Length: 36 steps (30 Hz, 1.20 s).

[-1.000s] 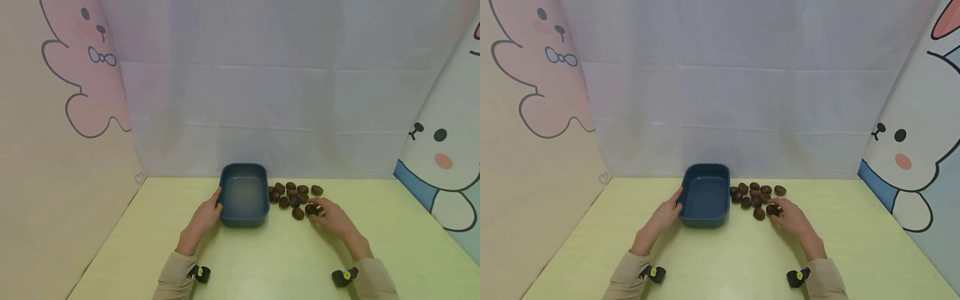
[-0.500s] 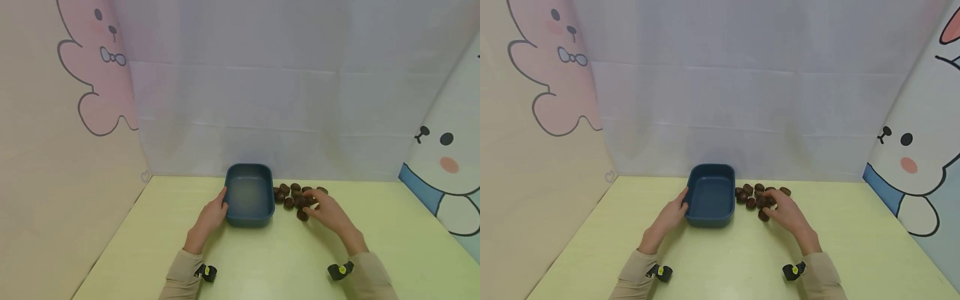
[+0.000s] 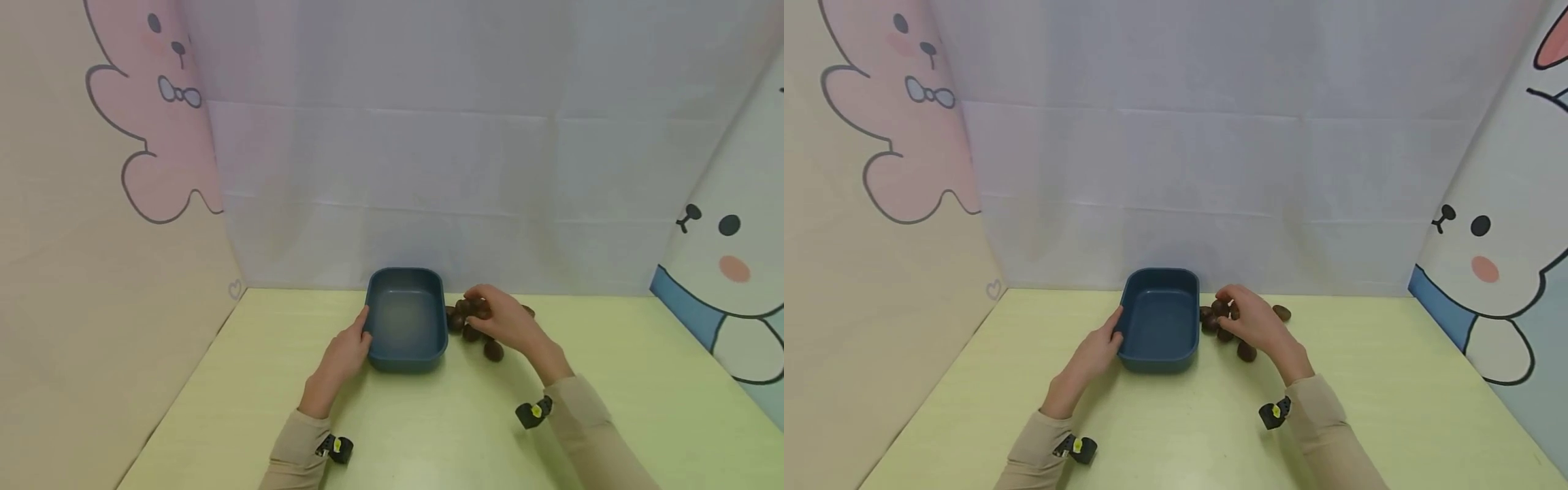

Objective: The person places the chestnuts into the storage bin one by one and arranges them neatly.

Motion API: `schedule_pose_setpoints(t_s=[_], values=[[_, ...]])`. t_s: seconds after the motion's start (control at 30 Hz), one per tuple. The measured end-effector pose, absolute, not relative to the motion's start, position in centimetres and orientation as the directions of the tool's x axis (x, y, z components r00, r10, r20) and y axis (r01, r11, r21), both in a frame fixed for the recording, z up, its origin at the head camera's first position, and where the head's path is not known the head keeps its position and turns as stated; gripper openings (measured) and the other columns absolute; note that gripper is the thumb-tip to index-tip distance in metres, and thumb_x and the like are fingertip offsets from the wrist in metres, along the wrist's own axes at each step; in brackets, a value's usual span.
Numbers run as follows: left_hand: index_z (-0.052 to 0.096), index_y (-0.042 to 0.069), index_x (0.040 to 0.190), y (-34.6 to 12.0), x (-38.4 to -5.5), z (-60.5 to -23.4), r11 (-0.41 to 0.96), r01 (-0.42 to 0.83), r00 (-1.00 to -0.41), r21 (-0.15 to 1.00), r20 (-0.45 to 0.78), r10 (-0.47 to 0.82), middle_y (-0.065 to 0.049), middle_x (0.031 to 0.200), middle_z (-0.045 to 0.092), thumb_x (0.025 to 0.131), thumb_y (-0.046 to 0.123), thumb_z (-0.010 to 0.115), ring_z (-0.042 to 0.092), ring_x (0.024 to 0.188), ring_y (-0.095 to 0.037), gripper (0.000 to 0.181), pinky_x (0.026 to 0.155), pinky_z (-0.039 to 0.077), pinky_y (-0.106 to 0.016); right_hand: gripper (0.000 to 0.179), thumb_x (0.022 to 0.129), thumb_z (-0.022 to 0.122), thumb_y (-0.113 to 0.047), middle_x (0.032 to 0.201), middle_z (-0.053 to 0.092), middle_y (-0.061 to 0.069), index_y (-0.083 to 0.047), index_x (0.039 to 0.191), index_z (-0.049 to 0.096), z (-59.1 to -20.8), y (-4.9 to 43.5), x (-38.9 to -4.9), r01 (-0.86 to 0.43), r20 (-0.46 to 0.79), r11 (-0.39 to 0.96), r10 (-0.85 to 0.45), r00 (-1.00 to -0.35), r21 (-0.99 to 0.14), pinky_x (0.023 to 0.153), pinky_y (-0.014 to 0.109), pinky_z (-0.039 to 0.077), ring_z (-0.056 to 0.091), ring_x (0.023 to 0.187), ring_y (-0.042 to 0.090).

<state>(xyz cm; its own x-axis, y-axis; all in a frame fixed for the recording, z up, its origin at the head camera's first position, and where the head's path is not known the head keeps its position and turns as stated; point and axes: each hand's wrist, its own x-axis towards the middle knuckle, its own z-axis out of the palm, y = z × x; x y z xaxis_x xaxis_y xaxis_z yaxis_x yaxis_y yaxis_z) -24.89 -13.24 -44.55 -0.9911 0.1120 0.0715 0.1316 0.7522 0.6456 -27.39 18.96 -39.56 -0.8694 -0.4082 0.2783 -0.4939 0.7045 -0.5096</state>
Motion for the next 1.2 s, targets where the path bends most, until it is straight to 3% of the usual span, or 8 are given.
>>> schedule_pose_setpoints(t_s=[0.2, 0.47, 0.73, 1.2], values=[[0.026, 0.009, 0.158, -13.3, -24.9, -44.4, 0.745, 0.135, -0.99, 0.653, 0.069, 0.119, 0.002, 0.056, 0.035, 0.101, 0.015, 0.038, 0.027, 0.046, -0.012, 0.058, 0.046, 0.027, -0.026, 0.04, 0.088, 0.072, -0.009, 0.119, 0.062, 0.015, -0.001, 0.125, 0.061, -38.8, 17.4, -28.5, -0.539, 0.284, 0.648, -0.463, -0.84, -0.538, 0.086, 0.046, 0.055, 0.067, 0.099, 0.03], [0.027, 0.009, 0.158, -13.4, -24.7, -44.5, 0.758, 0.129, -0.992, 0.639, 0.07, 0.109, 0.002, 0.056, 0.035, 0.101, 0.014, 0.039, 0.028, 0.046, -0.012, 0.058, 0.046, 0.027, -0.026, 0.036, 0.088, 0.073, -0.014, 0.118, 0.066, 0.01, -0.008, 0.121, 0.061, -37.5, 15.0, -29.9, -0.514, 0.234, 0.657, -0.47, -0.851, -0.551, 0.09, 0.046, 0.053, 0.066, 0.107, 0.032], [0.027, 0.009, 0.158, -13.1, -24.9, -44.5, 0.747, 0.128, -0.992, 0.653, 0.071, 0.108, 0.001, 0.058, 0.036, 0.101, 0.015, 0.039, 0.03, 0.046, -0.013, 0.058, 0.046, 0.029, -0.027, 0.027, 0.088, 0.073, -0.02, 0.112, 0.068, 0.008, -0.009, 0.109, 0.061, -36.7, 12.8, -31.5, -0.53, 0.212, 0.673, -0.499, -0.84, -0.516, 0.084, 0.04, 0.055, 0.068, 0.1, 0.025], [0.026, 0.01, 0.158, -13.3, -25.2, -44.8, 0.746, 0.132, -0.991, 0.652, 0.069, 0.115, 0.002, 0.056, 0.035, 0.102, 0.014, 0.038, 0.028, 0.045, -0.011, 0.058, 0.045, 0.028, -0.026, 0.038, 0.088, 0.072, -0.014, 0.122, 0.065, 0.012, -0.005, 0.124, 0.064, -37.4, 9.1, -35.2, -0.514, 0.177, 0.606, -0.527, -0.831, -0.607, 0.091, 0.044, 0.053, 0.065, 0.107, 0.028]])
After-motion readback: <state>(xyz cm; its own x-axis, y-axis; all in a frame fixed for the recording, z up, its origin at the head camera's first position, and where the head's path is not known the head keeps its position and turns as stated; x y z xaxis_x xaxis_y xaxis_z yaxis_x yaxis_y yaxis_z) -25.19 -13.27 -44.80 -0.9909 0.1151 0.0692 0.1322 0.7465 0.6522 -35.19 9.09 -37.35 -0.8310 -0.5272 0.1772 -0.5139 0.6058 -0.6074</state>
